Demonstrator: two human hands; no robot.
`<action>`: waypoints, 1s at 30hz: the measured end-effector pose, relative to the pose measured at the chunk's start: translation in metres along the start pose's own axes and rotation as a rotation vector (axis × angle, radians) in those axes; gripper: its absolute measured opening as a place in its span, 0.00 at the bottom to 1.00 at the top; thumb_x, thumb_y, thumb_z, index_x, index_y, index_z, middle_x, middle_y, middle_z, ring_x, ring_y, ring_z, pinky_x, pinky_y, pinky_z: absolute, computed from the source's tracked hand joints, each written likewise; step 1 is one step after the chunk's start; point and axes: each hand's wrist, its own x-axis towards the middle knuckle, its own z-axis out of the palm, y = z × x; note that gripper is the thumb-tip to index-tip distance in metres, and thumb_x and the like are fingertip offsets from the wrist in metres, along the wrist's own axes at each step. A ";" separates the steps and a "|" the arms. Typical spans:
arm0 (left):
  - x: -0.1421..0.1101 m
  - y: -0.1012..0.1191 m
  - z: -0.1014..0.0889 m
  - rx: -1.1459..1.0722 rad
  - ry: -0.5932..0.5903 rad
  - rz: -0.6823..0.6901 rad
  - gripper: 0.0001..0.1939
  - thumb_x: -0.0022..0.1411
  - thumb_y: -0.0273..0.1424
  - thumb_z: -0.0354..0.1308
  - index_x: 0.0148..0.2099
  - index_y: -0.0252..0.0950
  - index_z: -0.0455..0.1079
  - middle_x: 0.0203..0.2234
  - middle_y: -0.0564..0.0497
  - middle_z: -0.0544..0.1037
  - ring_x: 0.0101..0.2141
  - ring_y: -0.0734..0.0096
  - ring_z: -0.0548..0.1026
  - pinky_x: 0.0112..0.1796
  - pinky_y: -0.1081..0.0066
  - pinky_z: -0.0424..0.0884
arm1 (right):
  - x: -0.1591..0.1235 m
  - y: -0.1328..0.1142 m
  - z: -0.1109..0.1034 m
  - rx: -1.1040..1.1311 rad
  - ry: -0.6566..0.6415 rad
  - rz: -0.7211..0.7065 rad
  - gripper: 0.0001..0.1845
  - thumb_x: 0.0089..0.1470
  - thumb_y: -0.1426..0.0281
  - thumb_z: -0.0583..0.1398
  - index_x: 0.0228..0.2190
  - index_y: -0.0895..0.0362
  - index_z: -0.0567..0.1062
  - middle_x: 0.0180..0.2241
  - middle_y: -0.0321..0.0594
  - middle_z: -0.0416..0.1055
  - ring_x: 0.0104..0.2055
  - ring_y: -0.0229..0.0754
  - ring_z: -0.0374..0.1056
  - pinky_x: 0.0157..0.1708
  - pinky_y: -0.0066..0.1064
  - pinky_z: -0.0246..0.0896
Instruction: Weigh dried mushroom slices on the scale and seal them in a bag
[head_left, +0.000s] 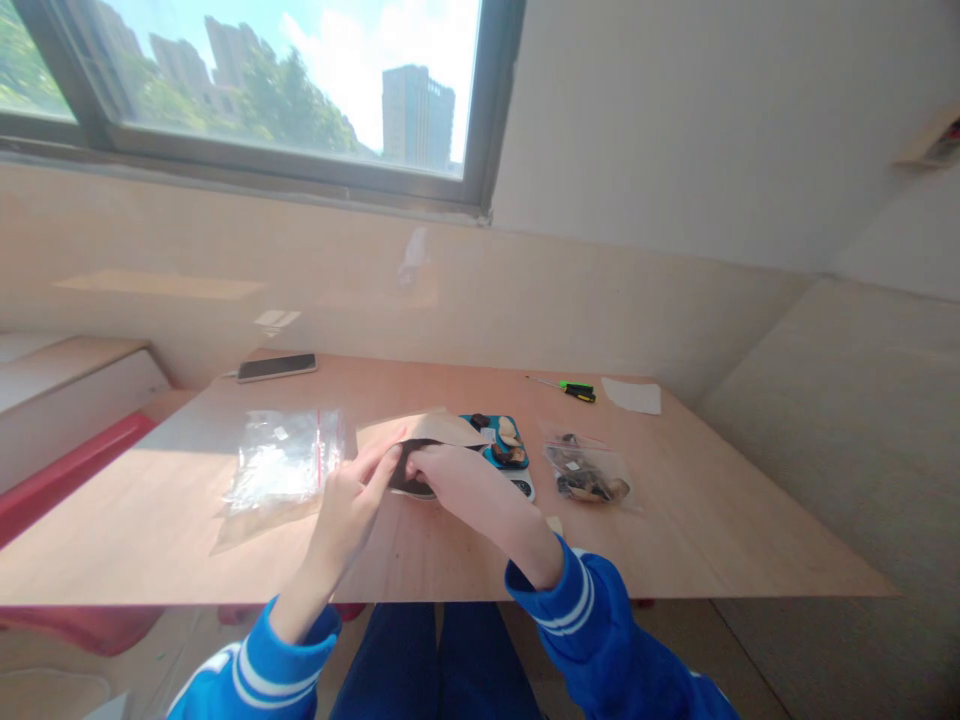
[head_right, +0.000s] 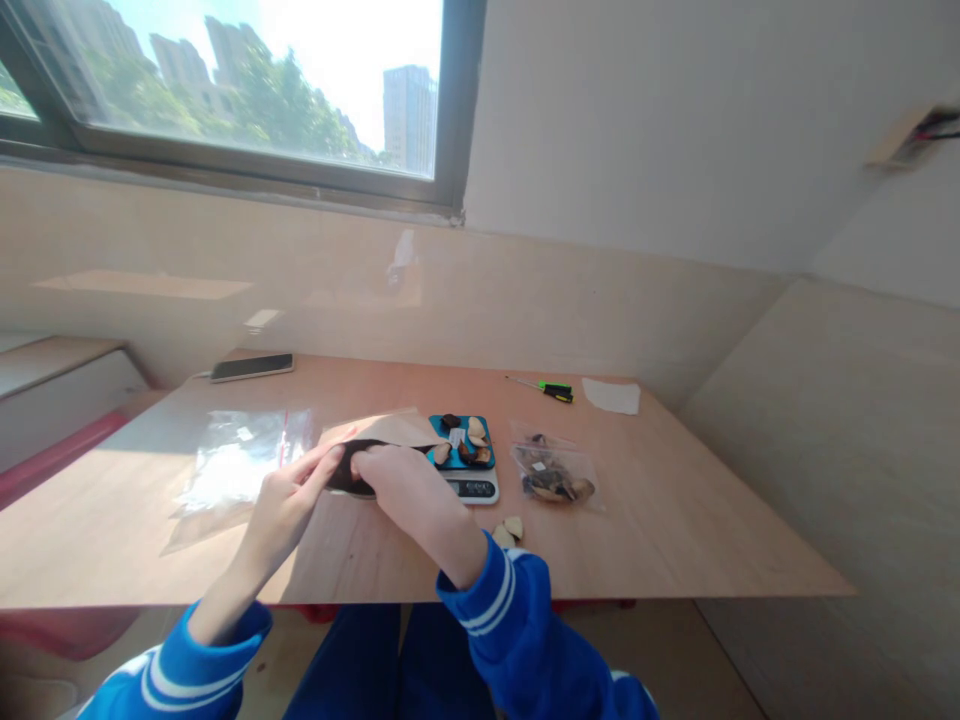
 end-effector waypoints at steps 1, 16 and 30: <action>0.003 0.001 -0.001 -0.016 0.002 -0.013 0.24 0.62 0.46 0.50 0.51 0.38 0.74 0.49 0.49 0.78 0.51 0.58 0.74 0.52 0.62 0.69 | -0.003 -0.001 -0.008 0.018 -0.011 -0.004 0.11 0.60 0.77 0.54 0.37 0.55 0.76 0.41 0.38 0.76 0.44 0.40 0.71 0.47 0.34 0.65; 0.044 0.001 -0.007 -0.087 0.065 -0.047 0.22 0.60 0.47 0.52 0.46 0.39 0.78 0.46 0.49 0.80 0.50 0.55 0.75 0.53 0.60 0.67 | -0.040 0.137 -0.018 0.410 0.575 0.511 0.13 0.53 0.65 0.59 0.38 0.59 0.75 0.41 0.48 0.77 0.43 0.44 0.73 0.46 0.38 0.67; 0.087 0.003 -0.014 0.002 0.240 -0.050 0.21 0.59 0.44 0.53 0.40 0.34 0.78 0.42 0.46 0.82 0.46 0.53 0.77 0.48 0.62 0.69 | -0.082 0.106 -0.009 0.217 0.494 0.505 0.15 0.60 0.63 0.52 0.39 0.56 0.76 0.43 0.45 0.76 0.48 0.46 0.70 0.50 0.40 0.62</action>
